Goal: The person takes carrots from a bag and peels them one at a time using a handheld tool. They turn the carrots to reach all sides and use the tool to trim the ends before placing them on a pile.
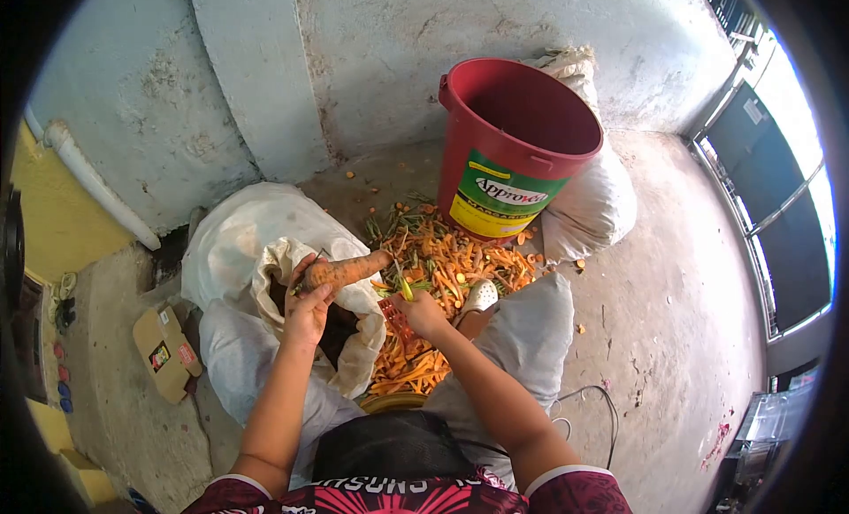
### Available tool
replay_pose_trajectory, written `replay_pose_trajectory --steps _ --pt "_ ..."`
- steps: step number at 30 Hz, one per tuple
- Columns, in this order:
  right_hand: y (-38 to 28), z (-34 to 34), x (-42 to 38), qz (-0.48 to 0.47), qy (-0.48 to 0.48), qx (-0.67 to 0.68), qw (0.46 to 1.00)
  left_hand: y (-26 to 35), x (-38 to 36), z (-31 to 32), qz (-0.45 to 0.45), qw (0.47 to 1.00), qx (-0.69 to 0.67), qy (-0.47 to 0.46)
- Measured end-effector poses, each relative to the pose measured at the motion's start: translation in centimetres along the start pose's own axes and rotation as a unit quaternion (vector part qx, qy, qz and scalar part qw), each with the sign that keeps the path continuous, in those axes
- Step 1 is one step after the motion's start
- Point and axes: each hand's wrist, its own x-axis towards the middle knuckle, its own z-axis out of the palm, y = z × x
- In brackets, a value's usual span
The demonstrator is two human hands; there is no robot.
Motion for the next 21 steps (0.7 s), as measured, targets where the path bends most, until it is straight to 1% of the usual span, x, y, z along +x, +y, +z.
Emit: replay_pose_trajectory --steps 2,5,6,8,9,11,12,13,14,15,16,17,18,19,20,21 --pt "0.5 0.5 0.5 0.0 0.006 0.042 0.999 -0.4 -0.1 -0.3 -0.007 1.0 0.005 -0.004" --pt "0.9 0.5 1.2 0.017 0.016 0.095 0.995 -1.2 -0.2 -0.7 -0.011 0.996 0.088 -0.029" --pt "1.0 0.5 1.4 0.026 0.02 0.111 0.993 -1.4 -0.2 -0.7 -0.007 0.996 0.083 -0.037" --pt "1.8 0.8 1.8 0.012 0.003 0.134 0.991 -1.6 -0.4 -0.8 -0.001 0.996 0.074 -0.053" --pt "2.1 1.0 1.8 0.006 -0.004 0.145 0.989 -1.6 -0.3 -0.9 -0.001 0.999 0.033 -0.041" --pt "2.8 1.3 1.2 0.089 -0.065 0.085 0.99 -1.0 0.3 -1.3 -0.002 0.999 -0.051 -0.015" --pt "3.3 1.7 0.7 0.13 -0.095 0.055 0.985 -0.3 0.4 -1.0 0.009 0.998 -0.067 -0.019" --pt "4.7 2.2 1.2 0.11 -0.096 -0.052 0.988 0.8 0.3 -0.4 0.02 0.996 -0.083 -0.024" --pt "5.9 2.5 1.9 0.103 -0.098 -0.03 0.989 1.6 0.4 -0.1 0.029 0.994 -0.098 -0.029" --pt "5.9 2.7 2.0 0.098 -0.102 -0.008 0.99 1.9 0.5 -0.2 0.07 0.995 -0.048 -0.048" --pt "6.0 2.9 2.1 0.092 -0.106 0.012 0.99 1.8 0.6 -0.6 0.05 0.996 -0.074 -0.02" --pt "5.9 2.3 2.4 0.105 -0.076 0.049 0.99 1.5 0.7 -1.3 0.032 0.994 -0.101 0.011" --pt "2.9 1.1 1.5 0.116 -0.047 0.086 0.988 1.0 1.0 -2.3 0.016 0.991 -0.128 0.042" --pt "1.2 0.5 1.1 0.127 -0.022 0.121 0.984 -0.6 2.1 -5.3 -0.053 0.989 -0.1 0.097" --pt "3.2 0.1 2.9 0.115 -0.007 0.085 0.99 -1.2 2.3 -5.7 -0.081 0.991 -0.036 0.097" --pt "0.8 -0.2 1.6 0.077 0.02 -0.068 0.995 -1.5 1.8 -4.6 -0.086 0.985 0.056 0.136"
